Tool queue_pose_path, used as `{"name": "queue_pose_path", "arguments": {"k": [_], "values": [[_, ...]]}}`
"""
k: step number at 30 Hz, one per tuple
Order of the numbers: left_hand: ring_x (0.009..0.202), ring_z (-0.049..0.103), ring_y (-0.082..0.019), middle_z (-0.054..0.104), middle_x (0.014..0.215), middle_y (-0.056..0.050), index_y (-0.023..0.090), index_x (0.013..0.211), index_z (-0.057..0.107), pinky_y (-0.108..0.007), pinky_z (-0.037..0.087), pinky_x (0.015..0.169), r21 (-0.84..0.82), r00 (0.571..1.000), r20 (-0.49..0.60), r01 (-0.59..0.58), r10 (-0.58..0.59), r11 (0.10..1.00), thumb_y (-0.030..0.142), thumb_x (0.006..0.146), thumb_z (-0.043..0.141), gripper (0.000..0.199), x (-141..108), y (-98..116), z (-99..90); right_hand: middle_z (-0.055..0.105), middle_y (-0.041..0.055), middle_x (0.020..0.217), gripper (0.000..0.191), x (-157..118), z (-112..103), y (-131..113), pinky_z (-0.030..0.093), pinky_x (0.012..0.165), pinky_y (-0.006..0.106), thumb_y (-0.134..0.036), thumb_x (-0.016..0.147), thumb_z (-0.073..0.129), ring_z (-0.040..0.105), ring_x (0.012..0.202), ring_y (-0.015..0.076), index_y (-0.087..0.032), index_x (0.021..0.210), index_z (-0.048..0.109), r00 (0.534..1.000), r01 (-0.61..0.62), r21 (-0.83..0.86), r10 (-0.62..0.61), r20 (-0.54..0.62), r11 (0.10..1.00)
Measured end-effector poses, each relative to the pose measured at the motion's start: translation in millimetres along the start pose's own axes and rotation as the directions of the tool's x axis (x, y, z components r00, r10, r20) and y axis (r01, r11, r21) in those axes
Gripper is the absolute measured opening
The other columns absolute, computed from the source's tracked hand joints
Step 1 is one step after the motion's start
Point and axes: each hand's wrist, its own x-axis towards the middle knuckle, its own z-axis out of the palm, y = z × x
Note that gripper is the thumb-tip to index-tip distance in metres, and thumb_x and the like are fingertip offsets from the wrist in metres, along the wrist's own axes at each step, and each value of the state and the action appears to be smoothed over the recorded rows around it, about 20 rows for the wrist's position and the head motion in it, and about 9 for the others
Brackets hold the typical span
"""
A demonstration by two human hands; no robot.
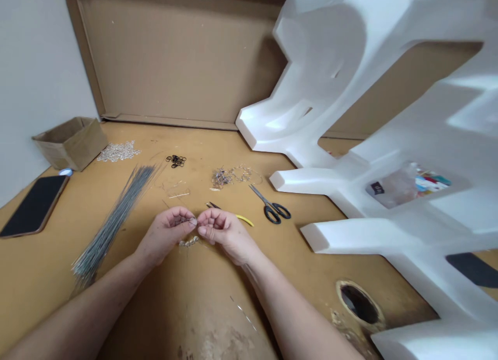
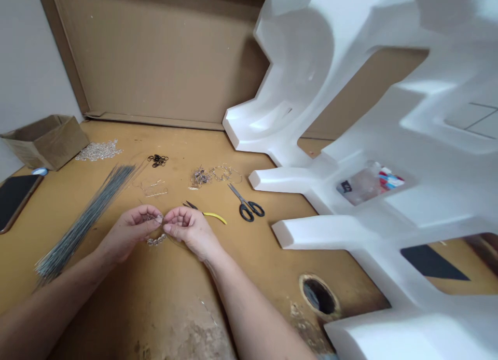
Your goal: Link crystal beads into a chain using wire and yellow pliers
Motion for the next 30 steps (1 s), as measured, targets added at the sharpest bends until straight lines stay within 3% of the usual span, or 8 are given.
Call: {"name": "queue_pose_path", "arguments": {"k": [4,8,14,19,23,30], "values": [[0.047,0.043,-0.005,0.055,0.055,0.003,0.014,0.066,0.055,-0.018,0.031,0.046,-0.009,1.0,-0.017,0.012,-0.012,1.0,0.03,0.057,0.067,0.022,-1,1,0.6,0.052,-0.0051,0.06,0.031,-2,6,-2,0.036,0.054,0.019,-0.021,0.047,0.076,0.045,0.054,0.0051,-0.016,0.066,0.052,0.995,0.076,-0.119,-0.084,-0.058,0.99],[0.046,0.043,-0.005,0.055,0.054,0.003,0.014,0.066,0.055,-0.018,0.031,0.046,-0.011,1.0,-0.022,0.006,-0.006,1.0,0.029,0.058,0.066,0.021,0,0,0.9,0.047,-0.0058,0.058,0.027,-3,10,0,0.034,0.051,0.02,-0.022,0.052,0.073,0.041,0.052,0.0057,-0.017,0.064,0.049,0.981,0.142,-0.255,-0.171,-0.094,0.956],[0.042,0.038,-0.004,0.05,0.049,0.005,0.015,0.065,0.054,-0.018,0.027,0.043,-0.014,1.0,-0.008,0.004,-0.004,1.0,0.03,0.059,0.064,0.019,0,1,1.0,0.045,-0.0046,0.055,0.01,-5,12,1,0.032,0.048,0.021,-0.022,0.065,0.059,0.038,0.05,0.0073,-0.018,0.064,0.05,0.96,0.236,-0.418,-0.277,-0.039,0.877],[0.04,0.035,-0.004,0.046,0.046,0.006,0.015,0.064,0.054,-0.018,0.026,0.042,0.002,1.0,0.0,0.0,0.0,1.0,0.032,0.06,0.063,0.02,-1,1,0.8,0.044,-0.0042,0.053,0.007,-6,11,1,0.031,0.047,0.021,-0.021,0.068,0.055,0.037,0.05,0.0079,-0.018,0.064,0.051,0.941,0.286,-0.505,-0.338,-0.011,0.814],[0.041,0.034,-0.004,0.046,0.047,0.007,0.015,0.065,0.054,-0.018,0.026,0.042,0.007,1.0,0.016,0.004,-0.004,1.0,0.032,0.061,0.063,0.019,-1,0,-0.5,0.044,-0.004,0.053,0.009,-5,11,2,0.031,0.047,0.021,-0.024,0.069,0.054,0.038,0.05,0.008,-0.018,0.063,0.05,0.945,0.266,-0.478,-0.325,-0.043,0.837],[0.05,0.042,-0.006,0.051,0.055,0.004,0.015,0.065,0.055,-0.018,0.033,0.049,0.027,0.999,0.043,-0.013,0.012,1.0,0.031,0.06,0.065,0.02,-1,-2,0.4,0.044,-0.0051,0.051,0.017,-4,8,0,0.026,0.045,0.021,-0.03,0.064,0.059,0.034,0.045,0.0063,-0.017,0.059,0.049,0.973,0.143,-0.335,-0.194,-0.123,0.931]]}}
